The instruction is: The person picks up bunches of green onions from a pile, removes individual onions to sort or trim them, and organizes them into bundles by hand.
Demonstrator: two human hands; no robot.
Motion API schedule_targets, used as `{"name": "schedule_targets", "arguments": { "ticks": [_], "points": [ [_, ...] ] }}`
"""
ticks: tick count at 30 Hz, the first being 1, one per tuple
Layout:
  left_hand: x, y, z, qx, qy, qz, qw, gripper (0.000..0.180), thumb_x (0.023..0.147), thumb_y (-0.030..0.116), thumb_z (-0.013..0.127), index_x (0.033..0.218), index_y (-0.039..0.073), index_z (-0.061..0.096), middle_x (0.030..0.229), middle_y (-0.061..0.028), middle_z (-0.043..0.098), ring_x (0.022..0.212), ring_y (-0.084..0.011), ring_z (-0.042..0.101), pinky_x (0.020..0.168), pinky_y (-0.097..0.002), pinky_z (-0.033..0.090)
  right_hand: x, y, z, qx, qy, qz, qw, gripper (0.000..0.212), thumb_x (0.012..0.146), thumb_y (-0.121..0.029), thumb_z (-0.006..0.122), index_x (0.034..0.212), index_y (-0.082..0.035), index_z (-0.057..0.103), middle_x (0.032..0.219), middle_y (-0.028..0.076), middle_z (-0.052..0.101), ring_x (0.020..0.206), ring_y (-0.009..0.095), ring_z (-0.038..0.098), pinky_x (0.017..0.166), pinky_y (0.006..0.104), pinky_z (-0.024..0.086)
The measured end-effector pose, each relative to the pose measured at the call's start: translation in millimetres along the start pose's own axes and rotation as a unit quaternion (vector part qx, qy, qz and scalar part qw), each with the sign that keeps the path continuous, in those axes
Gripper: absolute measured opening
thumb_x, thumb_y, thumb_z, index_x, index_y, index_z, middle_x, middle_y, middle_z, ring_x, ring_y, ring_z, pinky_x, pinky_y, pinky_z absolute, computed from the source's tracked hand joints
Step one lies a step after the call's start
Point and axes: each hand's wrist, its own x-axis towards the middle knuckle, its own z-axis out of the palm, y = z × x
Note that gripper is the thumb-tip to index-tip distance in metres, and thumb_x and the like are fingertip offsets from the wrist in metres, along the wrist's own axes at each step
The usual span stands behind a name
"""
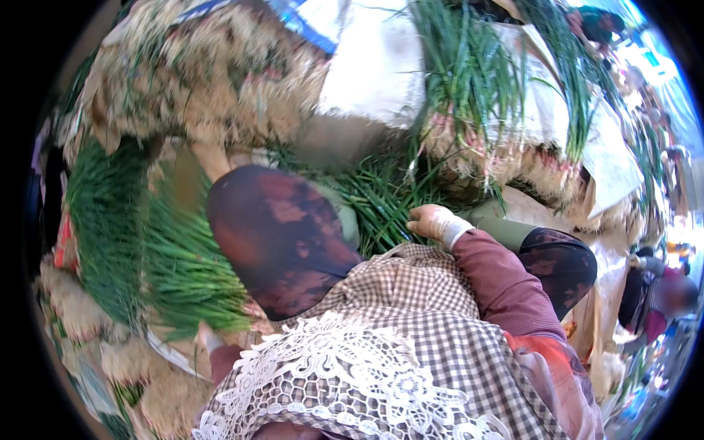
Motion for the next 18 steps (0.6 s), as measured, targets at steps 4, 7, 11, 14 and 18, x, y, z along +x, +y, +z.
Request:
{"name": "schedule_targets", "arguments": {
  "ticks": [4,7,11,14,18],
  "points": [
    [-34.8,63.9,-43.9,-0.171,0.128,0.262,0.941,0.042,0.074,0.022,0.059,0.103,-0.005,0.045,0.096,-0.0177,0.054,0.084,-0.0249,0.052,0.076,-0.0326,0.041,-21.0,-5.0,-46.4,0.044,0.119,-0.020,0.992,0.032,0.075,-0.032,0.050,0.097,-0.008,0.055,0.092,0.014,0.057,0.089,0.029,0.053,0.077,0.0365,0.041],
    [-106.7,149.3,-86.0,-0.276,0.081,0.360,0.888,0.046,0.080,0.015,0.053,0.118,-0.004,0.035,0.113,-0.0181,0.044,0.101,-0.0244,0.046,0.087,-0.0316,0.036,-34.5,14.7,-82.8,0.081,0.302,0.005,0.950,0.031,0.076,-0.031,0.050,0.096,-0.008,0.056,0.090,0.013,0.058,0.085,0.029,0.054,0.074,0.0363,0.042],
    [-253.3,238.4,-109.6,-0.400,-0.046,0.583,0.706,0.035,0.085,0.013,0.041,0.114,-0.007,0.037,0.112,-0.0182,0.044,0.100,-0.0252,0.047,0.087,-0.0318,0.039,-43.6,81.5,-116.1,0.283,0.499,0.066,0.816,0.029,0.077,-0.029,0.052,0.093,-0.005,0.057,0.085,0.012,0.060,0.078,0.028,0.057,0.071,0.0328,0.044],
    [-379.4,266.4,-81.1,-0.419,-0.207,0.670,0.577,0.031,0.086,0.009,0.037,0.112,-0.007,0.038,0.105,-0.0173,0.048,0.095,-0.0250,0.050,0.085,-0.0339,0.041,-40.1,127.7,-113.0,0.301,0.516,0.129,0.792,0.029,0.077,-0.029,0.052,0.093,-0.005,0.058,0.085,0.012,0.061,0.080,0.025,0.057,0.071,0.0324,0.043],
    [-499.0,243.9,-14.1,-0.315,-0.440,0.570,0.618,0.012,0.082,0.005,0.042,0.087,0.000,0.052,0.083,-0.0088,0.057,0.077,-0.0171,0.055,0.073,-0.0274,0.046,-27.6,87.0,-112.1,0.118,0.344,0.181,0.914,0.029,0.078,-0.032,0.050,0.092,-0.008,0.058,0.086,0.012,0.059,0.083,0.026,0.057,0.073,0.0350,0.042]
  ]
}}
